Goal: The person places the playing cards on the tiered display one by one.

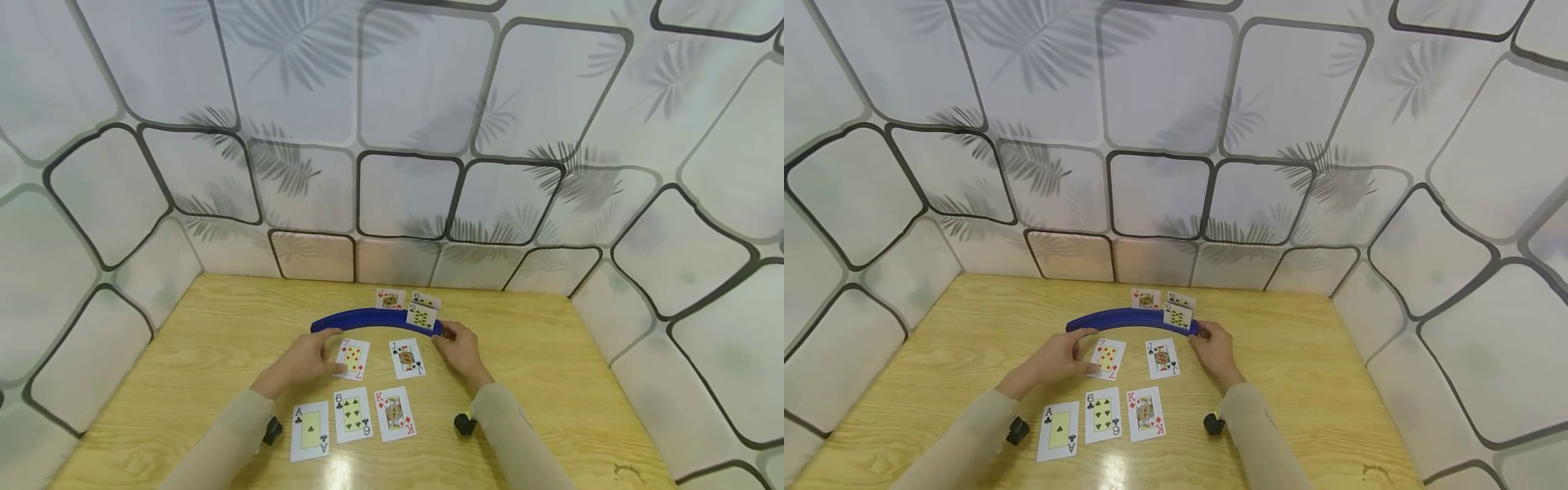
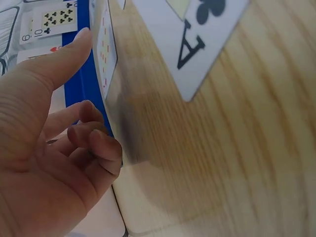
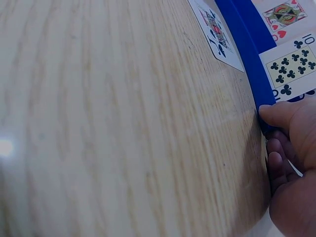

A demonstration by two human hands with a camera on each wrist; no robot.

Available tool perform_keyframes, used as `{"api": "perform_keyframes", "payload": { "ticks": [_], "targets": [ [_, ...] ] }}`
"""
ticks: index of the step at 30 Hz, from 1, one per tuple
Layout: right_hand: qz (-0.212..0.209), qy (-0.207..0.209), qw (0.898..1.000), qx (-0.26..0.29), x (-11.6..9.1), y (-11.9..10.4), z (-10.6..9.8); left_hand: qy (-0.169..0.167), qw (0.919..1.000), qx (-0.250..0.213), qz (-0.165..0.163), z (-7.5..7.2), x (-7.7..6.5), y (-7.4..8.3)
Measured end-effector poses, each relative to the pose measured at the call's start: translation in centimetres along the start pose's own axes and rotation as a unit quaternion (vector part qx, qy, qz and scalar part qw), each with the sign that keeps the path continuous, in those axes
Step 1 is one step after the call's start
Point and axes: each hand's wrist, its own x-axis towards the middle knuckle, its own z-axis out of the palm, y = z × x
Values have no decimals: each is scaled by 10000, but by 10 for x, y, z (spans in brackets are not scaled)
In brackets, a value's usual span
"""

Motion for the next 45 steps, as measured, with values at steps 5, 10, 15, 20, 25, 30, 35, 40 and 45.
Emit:
{"api": "perform_keyframes", "payload": {
  "ticks": [5, 10, 15, 20, 25, 30, 35, 40, 45],
  "targets": [
    [121, -67, 9999, 13, -1, 1, -1, -282, 9996, -33, -89, 2, 1, 0],
    [134, -100, 9999, -22, -1, 2, -1, -344, 9993, 108, -128, 5, 2, -2],
    [160, -128, 9998, 36, -1, 1, 0, -352, 9991, 202, -122, 7, 3, -4],
    [165, -114, 9998, -3, 0, 2, 0, -383, 9991, 158, -92, 8, 4, -7],
    [142, -89, 9999, -34, 0, 3, 1, -333, 9993, 129, -69, 8, 3, -7],
    [118, -90, 9999, -13, 0, 3, 0, -330, 9993, 160, -41, 8, 3, -7],
    [125, -103, 9999, -36, 0, 4, 0, -354, 9992, 199, -22, 7, 4, -7],
    [120, -118, 9998, -51, 0, 4, 0, -359, 9991, 200, -53, 6, 3, -5],
    [92, -111, 9999, -64, 0, 3, 0, -388, 9990, 180, -109, 4, 5, -3]
  ]
}}
